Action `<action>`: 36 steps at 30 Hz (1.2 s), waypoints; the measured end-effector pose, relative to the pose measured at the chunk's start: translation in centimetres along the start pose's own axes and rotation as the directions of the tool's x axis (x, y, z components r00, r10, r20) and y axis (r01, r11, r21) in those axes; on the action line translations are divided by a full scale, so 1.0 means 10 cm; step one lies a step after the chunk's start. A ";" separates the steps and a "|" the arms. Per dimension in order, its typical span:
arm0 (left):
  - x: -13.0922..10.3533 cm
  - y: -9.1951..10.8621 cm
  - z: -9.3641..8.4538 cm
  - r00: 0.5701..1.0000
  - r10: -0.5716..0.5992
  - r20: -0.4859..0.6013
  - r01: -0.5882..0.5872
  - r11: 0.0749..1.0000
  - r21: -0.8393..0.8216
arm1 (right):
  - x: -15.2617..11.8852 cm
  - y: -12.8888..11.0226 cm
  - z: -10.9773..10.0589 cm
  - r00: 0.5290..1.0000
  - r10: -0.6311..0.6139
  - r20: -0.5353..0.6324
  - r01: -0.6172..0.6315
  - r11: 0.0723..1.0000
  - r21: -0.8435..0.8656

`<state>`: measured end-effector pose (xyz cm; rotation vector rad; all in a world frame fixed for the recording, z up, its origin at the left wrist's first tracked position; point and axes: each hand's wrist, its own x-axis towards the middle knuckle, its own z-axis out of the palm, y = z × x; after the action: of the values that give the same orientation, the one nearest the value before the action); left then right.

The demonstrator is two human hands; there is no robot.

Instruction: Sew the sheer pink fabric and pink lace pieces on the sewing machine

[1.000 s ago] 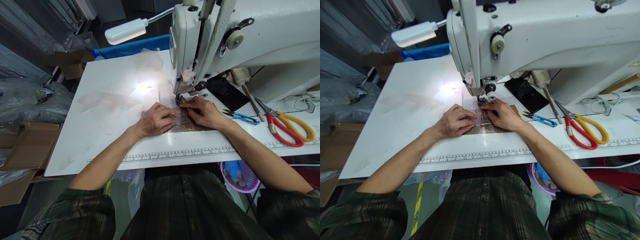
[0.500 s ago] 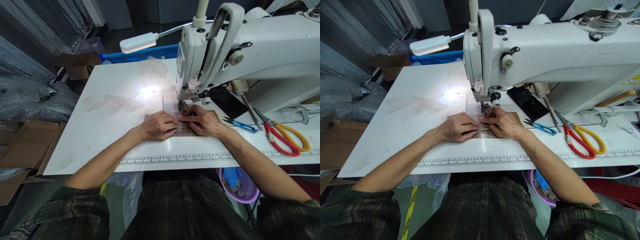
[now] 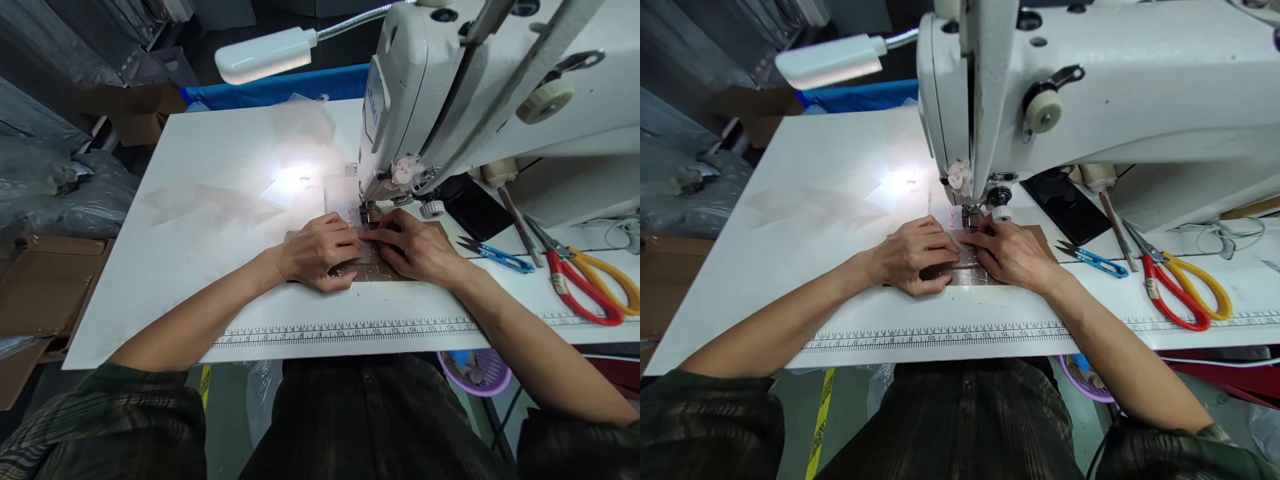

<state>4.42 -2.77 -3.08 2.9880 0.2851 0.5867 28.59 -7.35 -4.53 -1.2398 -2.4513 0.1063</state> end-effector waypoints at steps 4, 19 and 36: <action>-0.01 0.00 0.00 1.000 -0.018 0.017 0.017 0.999 0.042 | 0.00 0.00 0.01 1.000 0.010 0.011 -0.010 1.000 -0.025; 0.00 -0.05 -0.02 0.997 -0.062 0.041 0.057 0.992 0.110 | -0.03 -0.01 -0.01 1.000 0.005 -0.013 -0.004 0.997 0.075; -0.02 -0.12 0.00 0.988 -0.134 0.076 0.127 0.987 0.095 | -0.03 -0.01 -0.03 1.000 -0.025 -0.014 0.026 0.995 0.093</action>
<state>4.08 -1.63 -3.33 3.0393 0.5100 0.4484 28.79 -7.70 -4.32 -1.1652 -2.4211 0.2031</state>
